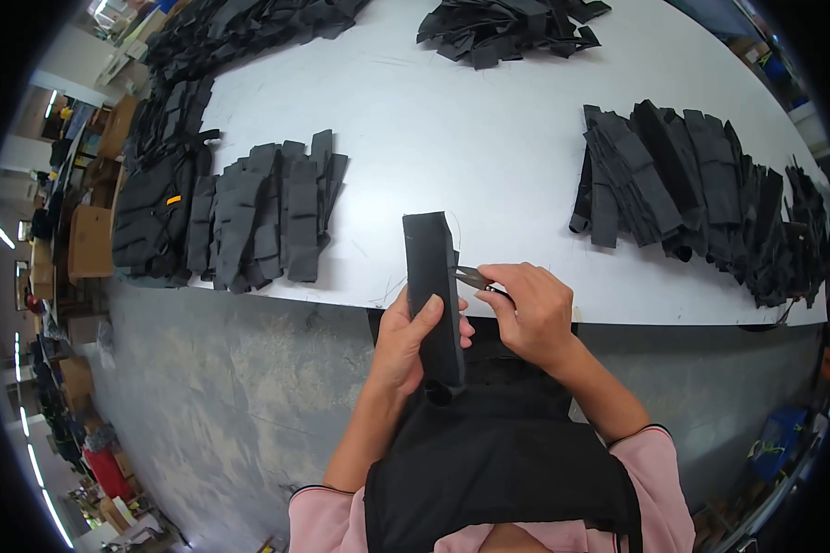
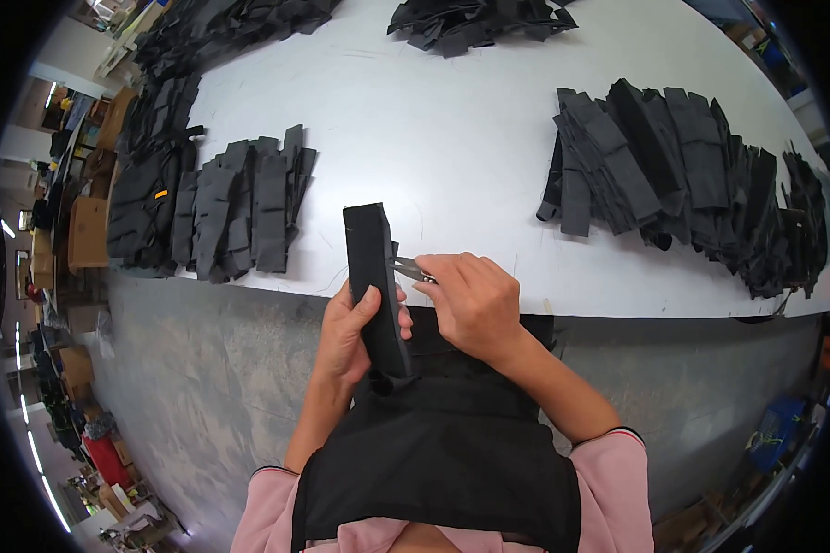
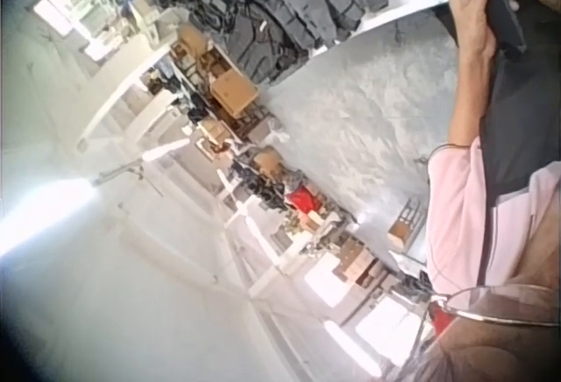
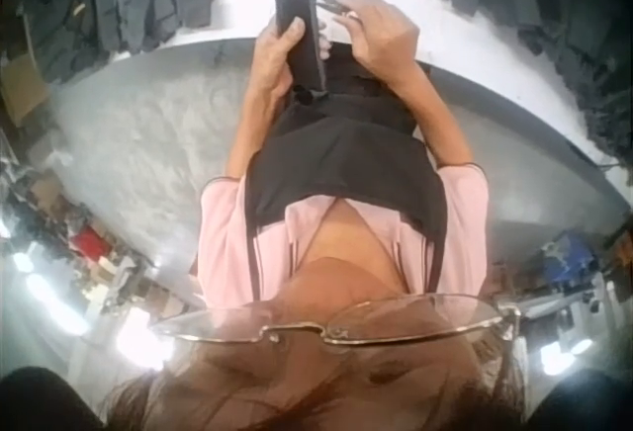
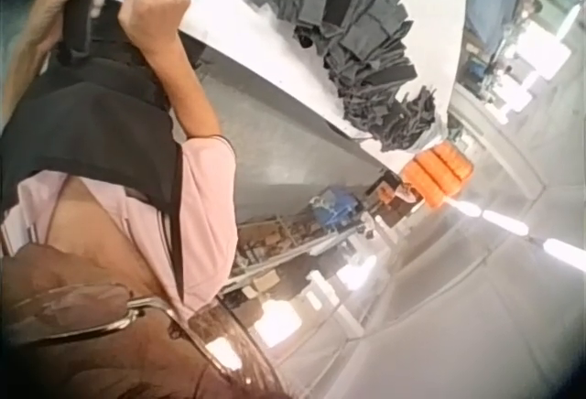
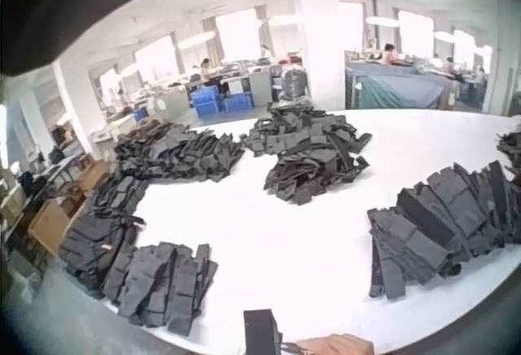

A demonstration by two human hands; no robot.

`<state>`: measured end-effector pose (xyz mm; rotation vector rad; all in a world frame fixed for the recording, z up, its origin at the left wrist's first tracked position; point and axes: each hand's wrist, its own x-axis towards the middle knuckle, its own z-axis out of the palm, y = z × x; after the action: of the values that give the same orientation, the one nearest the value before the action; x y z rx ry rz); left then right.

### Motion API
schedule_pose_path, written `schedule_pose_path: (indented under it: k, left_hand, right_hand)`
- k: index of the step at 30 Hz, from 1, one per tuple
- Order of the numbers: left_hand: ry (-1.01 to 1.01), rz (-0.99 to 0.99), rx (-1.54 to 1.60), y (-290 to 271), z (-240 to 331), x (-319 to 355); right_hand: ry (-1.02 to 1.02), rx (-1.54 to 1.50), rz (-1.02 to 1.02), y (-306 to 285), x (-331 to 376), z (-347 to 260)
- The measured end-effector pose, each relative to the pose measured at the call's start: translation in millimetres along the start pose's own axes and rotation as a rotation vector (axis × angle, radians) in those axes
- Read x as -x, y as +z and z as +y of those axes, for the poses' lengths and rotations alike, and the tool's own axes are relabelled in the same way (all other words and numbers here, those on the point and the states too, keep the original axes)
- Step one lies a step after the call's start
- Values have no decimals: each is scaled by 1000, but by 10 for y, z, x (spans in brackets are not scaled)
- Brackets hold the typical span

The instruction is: Trimming excess threads from black fabric components using a pair of thread snips.

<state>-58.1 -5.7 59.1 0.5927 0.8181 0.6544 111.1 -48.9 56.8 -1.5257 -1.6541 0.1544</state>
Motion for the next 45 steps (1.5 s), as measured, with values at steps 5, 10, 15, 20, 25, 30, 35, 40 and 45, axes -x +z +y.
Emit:
schedule_pose_path:
  k: [5,10,15,20,25,30,35,40,45]
  left_hand:
    - [-32,-17,8,17,16,7]
    - [-45,-6,-4,9,19,18]
    - [-52,-26,-26,46,49,19]
    - [-82,-22,-93,13,23,-20]
    - [-85,-71,-146,41,24,-15]
    - [-87,-92,-168,30,-12,2]
    - [-66,-79,-113,33,10,-23]
    - [-159,-136,340,-333,-101,-246]
    - [-86,-198,683,-255,-81,-342]
  right_hand:
    - [-20,44,15,-10,30,25]
    - [-22,34,46,-24,46,23]
    - [98,-91,23,11,74,37]
    - [152,-205,-25,-96,3,-32]
    - [82,-170,-148,-47,-96,-39]
    - [-12,-92,-147,12,-112,-24]
    - [37,-144,-43,3,-26,13]
    - [589,-617,-72,47,135,23]
    - [503,-629,-198,135,257,-135]
